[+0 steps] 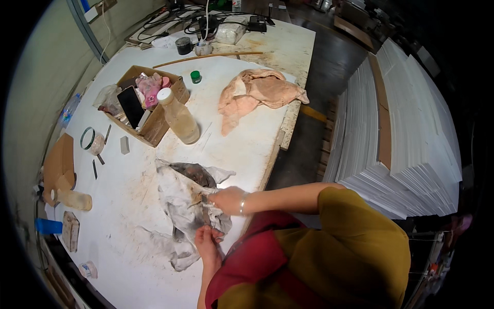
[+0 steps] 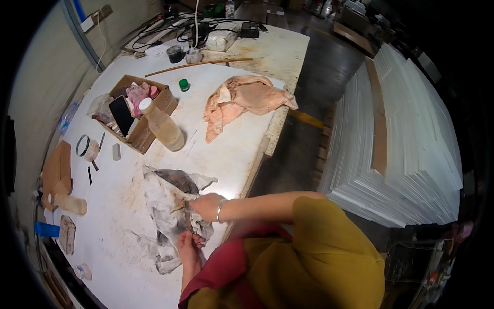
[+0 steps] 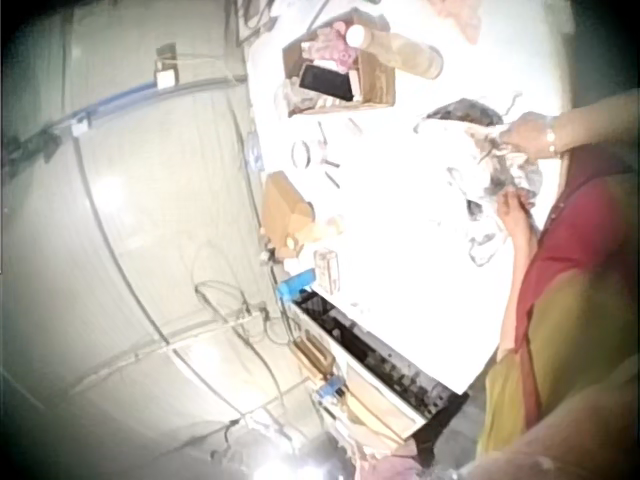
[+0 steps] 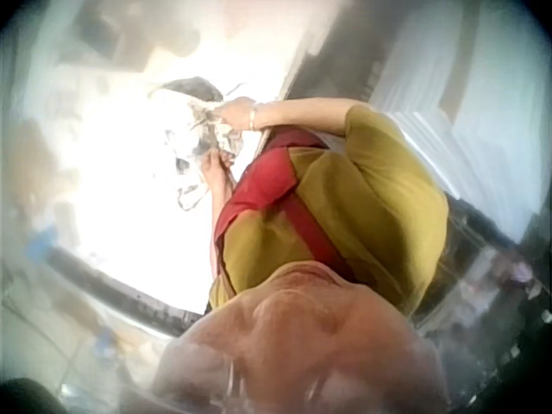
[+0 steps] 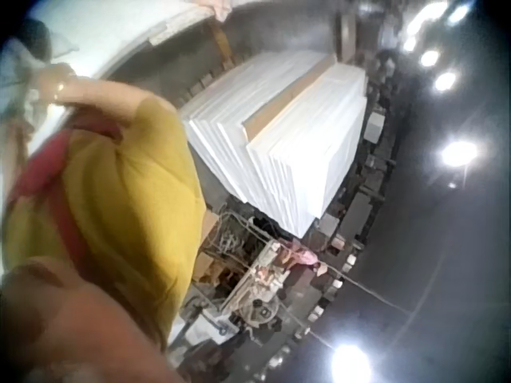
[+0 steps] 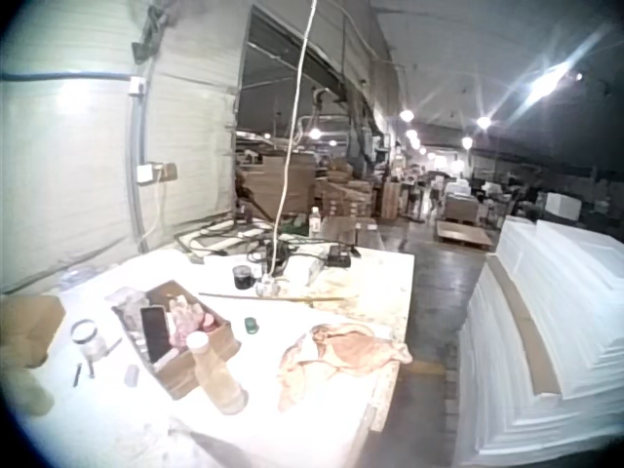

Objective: The person uses a metal scraper to scrape the surface of a flat object on a workbench, wipes it with a cloth, and applies liquid from a bottle.

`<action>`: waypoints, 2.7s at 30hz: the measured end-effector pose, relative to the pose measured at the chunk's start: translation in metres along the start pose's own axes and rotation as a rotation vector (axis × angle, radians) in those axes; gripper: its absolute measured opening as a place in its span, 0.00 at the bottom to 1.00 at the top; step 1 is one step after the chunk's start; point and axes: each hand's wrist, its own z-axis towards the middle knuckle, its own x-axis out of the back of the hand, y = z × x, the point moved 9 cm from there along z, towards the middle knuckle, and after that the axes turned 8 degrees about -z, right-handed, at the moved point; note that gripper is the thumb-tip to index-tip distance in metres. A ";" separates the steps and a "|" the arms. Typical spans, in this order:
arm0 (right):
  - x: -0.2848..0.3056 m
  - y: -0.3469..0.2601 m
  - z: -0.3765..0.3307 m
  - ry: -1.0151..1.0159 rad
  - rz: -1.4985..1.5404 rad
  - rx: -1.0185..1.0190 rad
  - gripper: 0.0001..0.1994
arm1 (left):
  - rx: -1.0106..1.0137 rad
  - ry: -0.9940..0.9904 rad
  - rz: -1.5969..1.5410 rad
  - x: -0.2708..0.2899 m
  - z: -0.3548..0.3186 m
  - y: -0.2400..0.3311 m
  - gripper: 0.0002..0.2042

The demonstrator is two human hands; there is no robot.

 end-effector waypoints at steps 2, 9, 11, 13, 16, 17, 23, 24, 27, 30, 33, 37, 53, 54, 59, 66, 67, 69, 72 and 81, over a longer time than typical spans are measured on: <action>0.010 0.006 0.003 0.036 -0.021 0.000 0.09 | 0.008 0.002 0.001 -0.006 -0.001 0.004 0.05; 0.003 0.003 0.002 0.059 -0.063 -0.023 0.08 | 0.048 -0.006 0.004 0.003 0.002 -0.001 0.07; 0.006 0.003 -0.004 0.133 -0.039 0.015 0.08 | 0.096 -0.022 0.031 -0.004 -0.005 0.005 0.08; 0.006 0.007 -0.004 0.153 -0.009 0.027 0.08 | 0.115 -0.059 0.051 -0.005 0.000 0.003 0.09; 0.005 0.006 -0.002 0.139 0.040 0.056 0.08 | 0.115 -0.093 0.071 -0.006 0.001 0.002 0.11; 0.002 0.004 -0.002 0.116 0.057 0.067 0.09 | 0.124 -0.089 0.078 -0.004 -0.001 0.003 0.11; -0.002 0.000 -0.007 0.064 0.089 0.070 0.09 | 0.067 -0.073 0.061 -0.003 -0.002 0.001 0.10; -0.008 -0.001 -0.008 0.055 0.078 0.077 0.08 | 0.063 -0.055 0.052 -0.002 -0.001 0.000 0.10; -0.015 -0.004 -0.013 0.087 0.094 0.117 0.08 | 0.041 -0.012 0.035 -0.002 -0.001 0.001 0.10; -0.019 0.002 -0.019 0.152 0.160 0.120 0.08 | 0.025 -0.005 -0.039 -0.005 0.001 -0.003 0.09; -0.046 0.018 -0.016 0.149 0.164 0.221 0.12 | -0.008 -0.050 0.086 -0.010 0.008 -0.002 0.10; -0.038 0.008 0.026 -0.007 0.081 0.117 0.09 | -0.017 -0.089 -0.049 0.017 0.020 -0.011 0.07; -0.046 0.014 0.026 0.018 0.191 0.116 0.08 | 0.054 -0.169 -0.222 -0.004 0.026 -0.019 0.06; -0.063 0.002 0.028 -0.035 0.246 0.128 0.09 | 0.065 -0.134 -0.243 0.006 0.018 -0.017 0.06; -0.050 0.007 -0.015 -0.079 0.107 0.119 0.10 | 0.108 0.028 -0.180 -0.008 0.010 -0.018 0.08; -0.010 0.012 -0.014 0.142 0.093 0.046 0.07 | 0.138 -0.075 -0.067 -0.021 0.002 -0.010 0.09; -0.014 0.009 -0.014 0.120 0.121 0.070 0.07 | 0.153 -0.072 -0.069 -0.021 0.002 -0.011 0.09; -0.019 0.001 -0.019 0.078 0.166 0.120 0.06 | 0.160 -0.065 -0.070 -0.019 0.003 -0.012 0.10; -0.017 0.008 -0.017 0.150 0.219 0.123 0.06 | 0.131 -0.058 -0.054 -0.018 0.004 -0.010 0.10; -0.019 0.000 -0.025 0.124 0.167 0.104 0.06 | 0.115 -0.051 -0.061 -0.020 0.002 -0.006 0.10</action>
